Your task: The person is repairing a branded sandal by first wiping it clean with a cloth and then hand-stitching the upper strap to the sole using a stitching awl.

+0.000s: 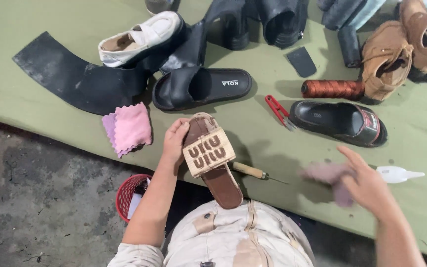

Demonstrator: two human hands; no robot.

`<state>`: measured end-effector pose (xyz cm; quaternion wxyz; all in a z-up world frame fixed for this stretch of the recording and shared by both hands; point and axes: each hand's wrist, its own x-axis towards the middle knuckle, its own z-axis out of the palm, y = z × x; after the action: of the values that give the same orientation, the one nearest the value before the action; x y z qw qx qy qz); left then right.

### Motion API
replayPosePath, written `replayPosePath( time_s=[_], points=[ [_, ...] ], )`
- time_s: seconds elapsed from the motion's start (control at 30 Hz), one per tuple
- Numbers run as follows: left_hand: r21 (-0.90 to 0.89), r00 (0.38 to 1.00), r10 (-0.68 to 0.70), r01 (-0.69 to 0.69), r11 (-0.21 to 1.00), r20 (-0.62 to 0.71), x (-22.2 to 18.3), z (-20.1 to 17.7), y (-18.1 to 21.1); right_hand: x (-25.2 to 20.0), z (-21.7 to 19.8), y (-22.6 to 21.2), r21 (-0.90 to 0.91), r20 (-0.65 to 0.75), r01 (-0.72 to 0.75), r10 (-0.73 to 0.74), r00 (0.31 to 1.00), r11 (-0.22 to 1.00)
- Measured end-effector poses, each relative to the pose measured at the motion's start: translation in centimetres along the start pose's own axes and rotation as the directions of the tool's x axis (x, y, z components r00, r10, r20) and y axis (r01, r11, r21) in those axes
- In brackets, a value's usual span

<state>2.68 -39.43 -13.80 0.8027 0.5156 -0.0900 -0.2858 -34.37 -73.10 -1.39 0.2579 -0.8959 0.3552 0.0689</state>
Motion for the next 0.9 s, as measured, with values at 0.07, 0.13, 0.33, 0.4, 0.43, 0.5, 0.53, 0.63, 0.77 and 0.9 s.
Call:
replayPosePath(
  time_s=[0.07,0.13,0.33,0.4,0.43,0.5,0.53,0.63,0.77,0.9],
  points=[
    [0.117,1.0,0.028,-0.027,0.993,-0.014,0.2,-0.3,-0.7,5.0,1.5,-2.0,-0.075,-0.043,-0.074,0.071,0.997,0.994],
    [0.12,0.999,0.038,-0.034,0.992,-0.027,0.2,-0.8,-1.0,7.0,1.3,-5.2,-0.209,-0.058,-0.213,0.205,0.977,0.954],
    [0.132,0.998,0.032,-0.025,0.991,-0.047,0.1,-0.6,-0.4,11.9,2.8,0.6,-0.375,-0.327,-0.341,0.221,0.919,0.862],
    [0.122,0.998,0.008,0.0,0.992,-0.062,0.0,-0.9,-0.6,12.8,2.1,1.8,-0.372,-0.362,-0.38,0.244,0.9,0.847],
    [0.113,0.999,0.022,-0.017,0.993,-0.039,0.0,-0.9,-0.6,13.0,1.2,1.8,-0.402,-0.352,-0.42,0.286,0.891,0.814],
    [0.103,0.999,0.034,-0.032,0.994,-0.016,0.0,-0.7,-0.4,14.2,0.0,4.1,-0.434,-0.343,-0.458,0.328,0.88,0.776],
    [0.112,0.999,0.033,-0.031,0.993,-0.018,-0.1,-0.6,-0.3,15.0,-0.4,6.5,-0.395,-0.402,-0.461,0.302,0.864,0.795],
    [0.11,0.999,0.033,-0.031,0.993,-0.014,0.1,-0.7,-0.4,17.7,-2.6,12.5,-0.406,-0.449,-0.481,0.289,0.846,0.777],
    [0.12,0.999,0.036,-0.037,0.992,0.004,0.0,-0.5,0.0,17.6,-8.1,8.0,-0.495,-0.199,-0.589,0.576,0.793,0.639],
    [0.104,1.0,0.023,-0.022,0.994,-0.011,0.1,-0.5,-0.4,11.3,-10.2,-10.8,-0.354,-0.169,-0.518,0.492,0.854,0.778]
  ],
)
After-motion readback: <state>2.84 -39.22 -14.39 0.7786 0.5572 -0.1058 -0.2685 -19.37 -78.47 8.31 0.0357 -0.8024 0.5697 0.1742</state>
